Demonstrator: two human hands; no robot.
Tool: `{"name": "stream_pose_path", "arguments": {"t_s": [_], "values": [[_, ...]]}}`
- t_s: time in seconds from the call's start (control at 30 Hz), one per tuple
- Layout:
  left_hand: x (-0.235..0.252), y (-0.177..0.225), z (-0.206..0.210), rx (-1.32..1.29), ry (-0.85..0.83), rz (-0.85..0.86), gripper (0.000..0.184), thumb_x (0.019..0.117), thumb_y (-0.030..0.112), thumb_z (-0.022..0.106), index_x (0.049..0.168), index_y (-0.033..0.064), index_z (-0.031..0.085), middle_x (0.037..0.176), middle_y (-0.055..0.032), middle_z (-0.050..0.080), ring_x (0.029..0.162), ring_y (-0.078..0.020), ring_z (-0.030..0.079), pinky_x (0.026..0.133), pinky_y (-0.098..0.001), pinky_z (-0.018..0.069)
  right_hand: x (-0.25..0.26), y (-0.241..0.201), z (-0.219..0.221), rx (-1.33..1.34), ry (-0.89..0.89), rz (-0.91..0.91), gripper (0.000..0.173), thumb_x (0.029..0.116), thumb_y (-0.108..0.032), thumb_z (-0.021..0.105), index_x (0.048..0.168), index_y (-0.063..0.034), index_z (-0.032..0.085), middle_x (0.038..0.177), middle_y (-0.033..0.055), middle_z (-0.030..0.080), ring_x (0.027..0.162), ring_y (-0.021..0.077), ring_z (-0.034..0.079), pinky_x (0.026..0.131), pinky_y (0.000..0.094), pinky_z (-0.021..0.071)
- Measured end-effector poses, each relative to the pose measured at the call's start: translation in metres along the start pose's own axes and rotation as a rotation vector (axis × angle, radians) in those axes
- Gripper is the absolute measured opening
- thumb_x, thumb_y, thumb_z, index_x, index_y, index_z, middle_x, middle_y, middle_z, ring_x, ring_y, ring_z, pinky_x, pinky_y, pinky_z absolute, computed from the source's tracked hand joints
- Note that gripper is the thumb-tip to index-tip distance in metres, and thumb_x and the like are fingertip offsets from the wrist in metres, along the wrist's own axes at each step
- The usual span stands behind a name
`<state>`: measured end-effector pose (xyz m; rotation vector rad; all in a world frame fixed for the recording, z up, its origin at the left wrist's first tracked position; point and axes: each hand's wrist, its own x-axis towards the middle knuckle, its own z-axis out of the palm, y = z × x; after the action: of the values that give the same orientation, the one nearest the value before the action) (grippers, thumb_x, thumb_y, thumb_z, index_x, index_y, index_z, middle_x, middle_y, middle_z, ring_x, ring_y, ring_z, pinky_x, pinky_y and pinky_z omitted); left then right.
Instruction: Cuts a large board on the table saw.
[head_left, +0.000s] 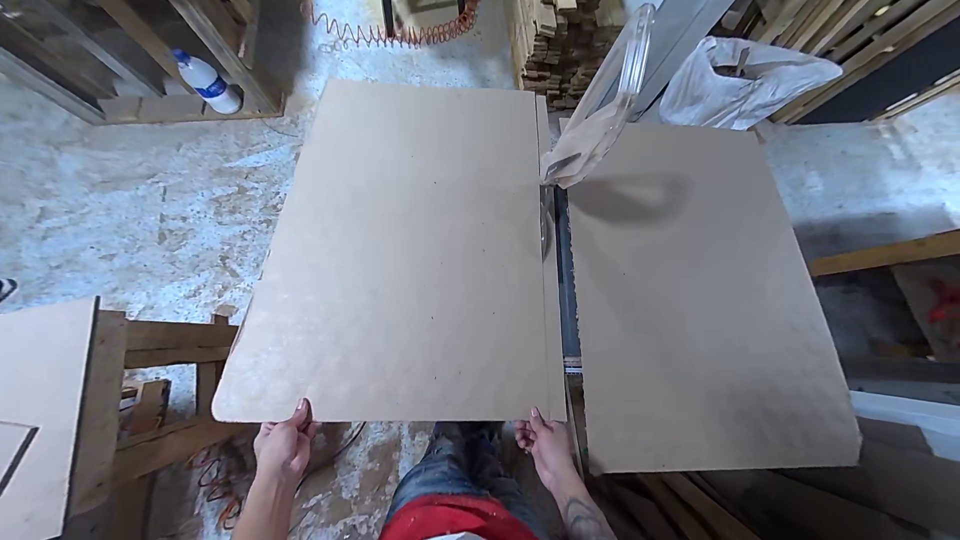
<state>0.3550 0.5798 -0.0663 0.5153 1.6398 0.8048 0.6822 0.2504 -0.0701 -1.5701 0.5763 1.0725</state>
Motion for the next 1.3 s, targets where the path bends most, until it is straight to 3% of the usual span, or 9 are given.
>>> {"name": "stream_pose_path", "arguments": {"t_s": [0.23,0.4,0.47,0.57,0.8,0.93,1.3], "values": [[0.021,0.023,0.043,0.004,-0.003,0.051,0.043,0.0967,0.001,0.066,0.134,0.0078,0.044,0.099,-0.0111,0.065,0.069,-0.0176,0.068,0.056,-0.0365,0.0602,0.011,-0.028,0.033,0.14,-0.053,-0.021,0.034,0.1102,-0.024,0.05,0.113,0.0088,0.058,0.085,0.0175,0.072,0.07,0.0225,0.071,0.066,0.0348,0.0611],[0.02,0.012,0.044,-0.029,0.019,0.006,0.045,0.0969,0.003,0.066,0.135,0.0079,0.043,0.101,-0.0121,0.065,0.071,-0.0188,0.069,0.058,-0.0374,0.061,-0.005,-0.006,0.085,-0.023,-0.37,0.103,0.042,0.1118,-0.029,0.045,0.125,0.0076,0.061,0.1,0.0164,0.073,0.081,0.0213,0.071,0.076,0.0356,0.0599],[0.018,0.015,0.044,-0.025,0.017,0.005,0.042,0.0974,0.003,0.066,0.133,0.0082,0.044,0.099,-0.0106,0.065,0.07,-0.0175,0.068,0.057,-0.036,0.0611,-0.006,0.005,0.113,-0.029,-0.408,0.125,0.042,0.1117,-0.03,0.045,0.124,0.0075,0.059,0.1,0.0164,0.073,0.082,0.0209,0.071,0.076,0.035,0.0598],[0.023,0.026,0.055,-0.028,0.001,0.032,0.042,0.0969,0.004,0.066,0.133,0.0092,0.046,0.1,-0.0098,0.066,0.072,-0.0169,0.069,0.059,-0.0361,0.0617,0.001,0.008,0.149,0.045,-0.333,0.113,0.04,0.1117,-0.029,0.045,0.114,0.0082,0.06,0.093,0.0161,0.074,0.073,0.0192,0.069,0.07,0.0332,0.0586],[0.037,0.032,0.065,-0.026,0.016,0.019,0.047,0.0948,0.004,0.069,0.135,0.0088,0.046,0.104,-0.0118,0.066,0.078,-0.0201,0.07,0.063,-0.0408,0.0626,0.007,-0.001,0.171,0.109,-0.214,0.155,0.039,0.1111,-0.028,0.048,0.116,0.0097,0.056,0.09,0.0186,0.074,0.07,0.0211,0.072,0.067,0.0331,0.0604],[0.034,0.034,0.076,-0.045,-0.003,0.01,0.041,0.0966,0.005,0.067,0.131,0.0085,0.046,0.101,-0.0104,0.066,0.073,-0.0189,0.07,0.06,-0.0387,0.0626,0.007,-0.016,0.174,0.094,-0.196,0.097,0.04,0.1114,-0.028,0.047,0.114,0.0107,0.058,0.089,0.0194,0.075,0.07,0.023,0.073,0.066,0.0349,0.0614],[0.057,0.064,0.128,-0.001,-0.009,0.014,0.046,0.0968,0.006,0.068,0.136,0.0079,0.043,0.107,-0.011,0.064,0.079,-0.0173,0.068,0.065,-0.0375,0.0615,0.021,-0.073,0.215,0.061,-0.128,0.152,0.042,0.1118,-0.03,0.045,0.118,0.0108,0.054,0.083,0.02,0.073,0.067,0.0245,0.073,0.062,0.0354,0.0624]]}}
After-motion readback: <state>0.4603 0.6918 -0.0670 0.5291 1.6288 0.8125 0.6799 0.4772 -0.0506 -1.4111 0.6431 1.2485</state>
